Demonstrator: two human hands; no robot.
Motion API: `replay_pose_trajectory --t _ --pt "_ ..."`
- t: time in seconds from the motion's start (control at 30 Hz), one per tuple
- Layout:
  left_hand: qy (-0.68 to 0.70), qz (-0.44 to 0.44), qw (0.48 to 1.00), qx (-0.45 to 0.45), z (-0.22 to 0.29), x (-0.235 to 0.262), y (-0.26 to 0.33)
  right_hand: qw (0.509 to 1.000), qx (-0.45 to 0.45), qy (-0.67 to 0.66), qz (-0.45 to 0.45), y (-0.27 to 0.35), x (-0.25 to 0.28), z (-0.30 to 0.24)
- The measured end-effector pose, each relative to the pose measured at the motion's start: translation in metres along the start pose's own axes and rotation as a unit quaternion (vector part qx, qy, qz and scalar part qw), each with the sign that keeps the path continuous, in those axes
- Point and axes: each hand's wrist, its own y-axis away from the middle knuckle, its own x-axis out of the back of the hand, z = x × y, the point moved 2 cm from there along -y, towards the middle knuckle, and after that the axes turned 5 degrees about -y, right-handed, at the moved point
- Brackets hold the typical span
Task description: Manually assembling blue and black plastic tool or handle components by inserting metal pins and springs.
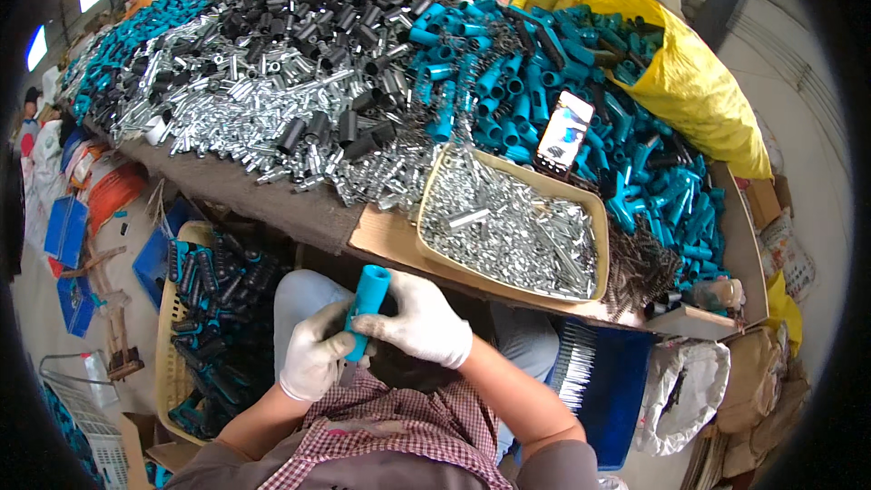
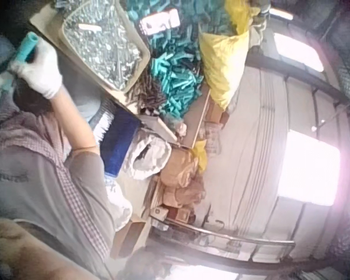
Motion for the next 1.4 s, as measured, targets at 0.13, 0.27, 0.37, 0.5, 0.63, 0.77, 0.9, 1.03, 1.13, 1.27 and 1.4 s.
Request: replay_pose_trajectory --t 0.13,0.27,0.37,0.5,0.63,0.77,0.9,1.03,1.13,1.27,1.4 --pt "0.251 -0.001 0.968 0.034 -0.011 0.029 0.004 0.944 0.120 0.306 -0.032 -0.071 0.007 -0.042" --pt "0.248 0.046 0.967 0.046 -0.002 0.036 0.008 0.820 0.176 0.532 0.118 -0.166 0.047 -0.046" --pt "0.232 0.052 0.969 0.071 0.001 0.040 0.015 0.782 0.073 0.615 0.063 -0.218 0.057 -0.046" --pt "0.237 0.046 0.968 0.062 0.000 0.043 0.019 0.745 0.080 0.662 -0.002 -0.239 0.049 -0.038" --pt "0.206 0.051 0.975 0.069 0.004 0.039 0.017 0.775 0.047 0.630 -0.005 -0.236 0.064 -0.041" --pt "0.164 0.063 0.984 0.038 0.008 0.030 0.013 0.880 0.100 0.439 0.153 -0.170 0.072 -0.069" --pt "0.080 0.131 0.988 -0.001 0.014 0.022 0.018 0.970 0.079 0.228 -0.025 -0.070 0.041 -0.066" --pt "-0.002 -0.006 0.999 0.052 0.007 0.006 0.004 0.972 0.067 0.196 0.109 0.001 0.049 -0.038" --pt "-0.080 -0.144 0.984 0.071 -0.001 -0.013 -0.001 0.965 0.093 0.159 0.185 0.037 0.050 -0.018" --pt "0.112 -0.101 0.970 0.188 -0.007 -0.045 0.001 0.953 0.147 0.203 0.172 0.071 0.026 0.004" --pt "0.054 -0.171 0.970 0.165 -0.014 -0.048 -0.005 0.930 0.196 0.191 0.244 0.089 0.021 0.011"
